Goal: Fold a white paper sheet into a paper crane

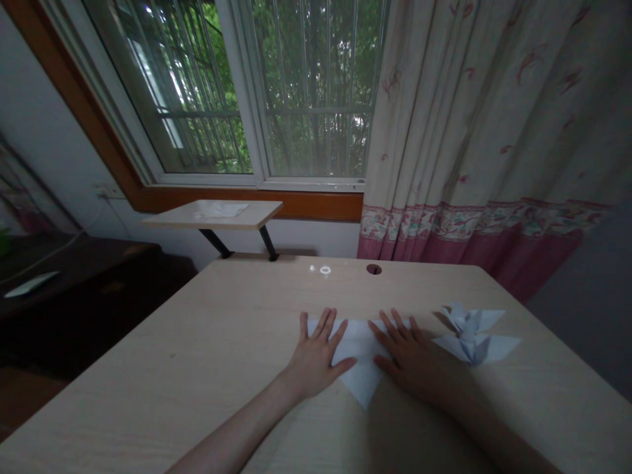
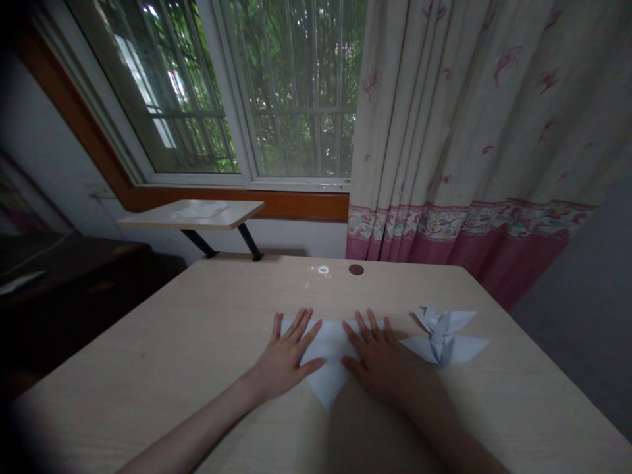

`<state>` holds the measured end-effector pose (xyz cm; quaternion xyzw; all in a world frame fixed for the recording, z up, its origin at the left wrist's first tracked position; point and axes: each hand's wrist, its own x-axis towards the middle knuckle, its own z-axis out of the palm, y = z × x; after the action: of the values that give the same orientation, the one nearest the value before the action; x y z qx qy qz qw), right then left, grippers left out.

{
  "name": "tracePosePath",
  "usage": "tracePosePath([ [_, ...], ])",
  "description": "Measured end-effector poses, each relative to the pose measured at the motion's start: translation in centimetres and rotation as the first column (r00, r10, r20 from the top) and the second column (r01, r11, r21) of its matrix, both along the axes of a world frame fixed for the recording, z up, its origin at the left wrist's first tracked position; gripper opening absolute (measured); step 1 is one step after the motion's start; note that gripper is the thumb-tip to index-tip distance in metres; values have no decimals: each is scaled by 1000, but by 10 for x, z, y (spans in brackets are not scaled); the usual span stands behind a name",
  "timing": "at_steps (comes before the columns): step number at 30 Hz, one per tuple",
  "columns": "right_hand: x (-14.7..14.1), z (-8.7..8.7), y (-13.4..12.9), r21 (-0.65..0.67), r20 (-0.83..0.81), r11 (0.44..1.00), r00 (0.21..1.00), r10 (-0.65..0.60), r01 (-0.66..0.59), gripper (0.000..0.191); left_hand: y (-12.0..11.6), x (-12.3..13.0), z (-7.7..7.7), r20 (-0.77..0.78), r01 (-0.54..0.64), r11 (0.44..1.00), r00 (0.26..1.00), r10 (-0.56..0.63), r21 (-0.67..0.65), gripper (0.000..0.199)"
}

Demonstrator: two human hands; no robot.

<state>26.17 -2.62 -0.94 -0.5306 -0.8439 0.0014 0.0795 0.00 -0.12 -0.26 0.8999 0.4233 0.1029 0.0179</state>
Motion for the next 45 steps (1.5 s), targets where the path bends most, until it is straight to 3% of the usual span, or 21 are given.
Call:
tracePosePath([
  [4, -1, 13, -1, -84, 20, 996, 1000, 20, -18, 63, 2, -1, 0, -21, 29, 999, 999, -29, 16, 72],
  [8, 2, 24, -1, -182, -4, 977, 994, 113, -111, 74, 6, -7, 1, -24, 75, 997, 997, -76, -21, 75],
  [12, 4, 25, -1, -228, -52, 962, 988, 145, -153, 84, 15, -17, 8, 6, 221, 973, 975, -221, -59, 98],
  [15, 6, 21, 0, -213, -86, 964, 986, 144, -159, 83, 19, -20, 11, 65, 279, 955, 960, -274, -101, 104],
  [19, 8, 17, 1, -178, -112, 967, 980, 162, -181, 82, 17, -18, 13, 119, 308, 942, 949, -293, -133, 102],
  [28, 7, 25, -2, -203, -133, 961, 977, 165, -190, 76, 15, -17, 24, 172, 318, 938, 940, -294, -138, 98],
  [36, 8, 28, -2, -255, -156, 948, 976, 151, -188, 70, 15, -17, 23, 203, 358, 927, 921, -332, -107, 102],
  [45, 12, 29, -3, -267, -195, 945, 971, 139, -189, 56, 13, -17, 30, 269, 389, 920, 882, -386, 43, 72],
])
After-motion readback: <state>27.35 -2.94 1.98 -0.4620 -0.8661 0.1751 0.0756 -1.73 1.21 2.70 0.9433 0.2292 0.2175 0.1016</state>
